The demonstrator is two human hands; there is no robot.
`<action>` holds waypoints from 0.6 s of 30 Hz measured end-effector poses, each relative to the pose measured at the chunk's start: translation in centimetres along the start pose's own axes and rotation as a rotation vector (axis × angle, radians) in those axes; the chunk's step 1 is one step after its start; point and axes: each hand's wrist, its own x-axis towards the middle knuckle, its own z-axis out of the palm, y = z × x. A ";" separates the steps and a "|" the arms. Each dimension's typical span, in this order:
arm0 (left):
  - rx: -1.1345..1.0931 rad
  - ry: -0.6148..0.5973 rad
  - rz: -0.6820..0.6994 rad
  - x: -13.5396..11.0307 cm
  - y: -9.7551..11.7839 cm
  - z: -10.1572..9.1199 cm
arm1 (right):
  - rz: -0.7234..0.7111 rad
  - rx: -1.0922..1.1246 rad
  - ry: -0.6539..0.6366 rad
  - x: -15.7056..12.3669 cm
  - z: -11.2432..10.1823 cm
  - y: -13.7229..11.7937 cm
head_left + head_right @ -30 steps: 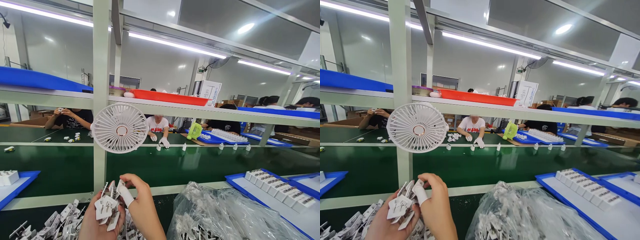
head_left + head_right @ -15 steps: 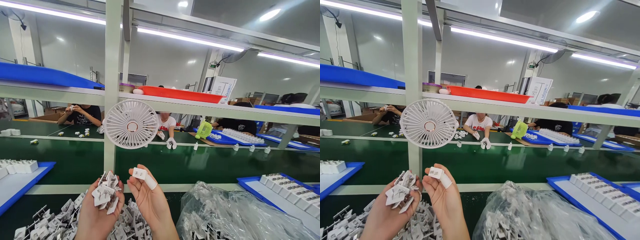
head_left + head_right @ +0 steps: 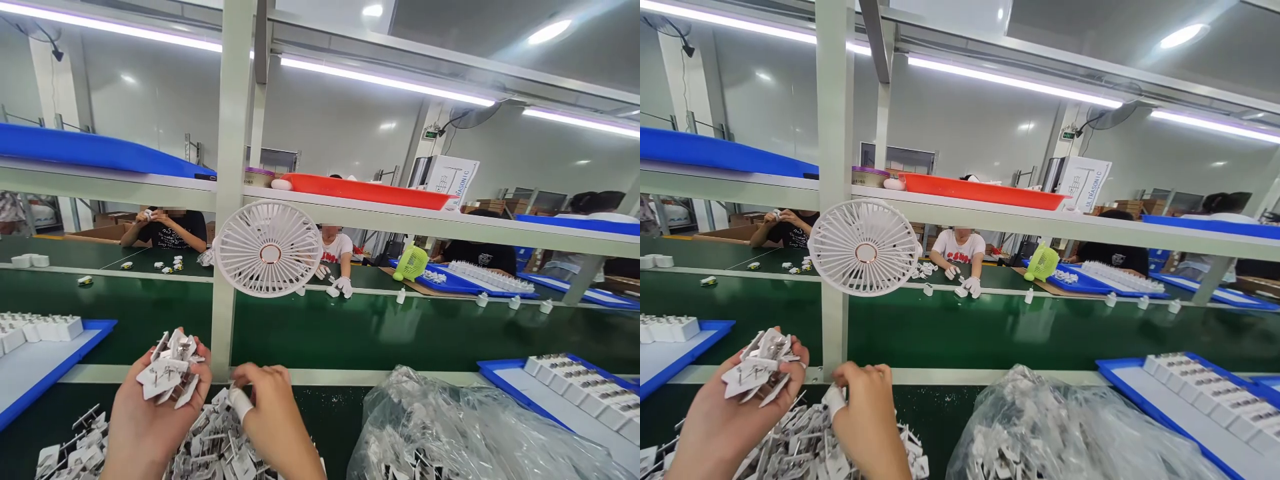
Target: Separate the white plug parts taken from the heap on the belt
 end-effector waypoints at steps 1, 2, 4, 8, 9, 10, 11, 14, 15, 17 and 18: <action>-0.001 -0.002 -0.004 0.0 0.0 0.0 | -0.020 -0.075 -0.020 -0.1 0.7 0.3; -0.002 -0.002 -0.013 -0.1 0.0 0.0 | -0.042 -0.136 -0.042 -0.2 1.5 0.6; -0.001 -0.001 -0.041 0.0 -0.2 0.0 | -0.084 -0.224 -0.087 -0.4 2.9 1.2; 0.019 -0.010 -0.122 0.2 -1.2 -0.2 | -0.135 -0.279 -0.094 -0.3 3.6 1.4; 0.031 -0.017 -0.140 0.3 -1.5 -0.3 | -0.132 -0.267 -0.065 -0.2 3.1 1.2; 0.044 -0.026 -0.155 0.3 -1.8 -0.3 | -0.122 -0.246 -0.021 -0.1 2.3 0.9; 0.057 -0.034 -0.168 0.3 -2.1 -0.4 | -0.106 -0.217 0.034 -0.1 1.5 0.6; 0.083 -0.042 -0.213 0.2 -3.1 -0.5 | -0.054 -0.084 0.199 0.1 -1.3 -0.4; 0.089 -0.037 -0.231 0.1 -3.5 -0.6 | -0.044 -0.031 0.228 0.2 -2.1 -0.7; 0.108 -0.035 -0.270 -0.2 -4.2 -0.6 | -0.043 0.064 0.247 0.2 -3.1 -1.0; 0.122 -0.044 -0.287 -0.3 -4.6 -0.7 | -0.049 0.105 0.239 0.2 -3.3 -1.1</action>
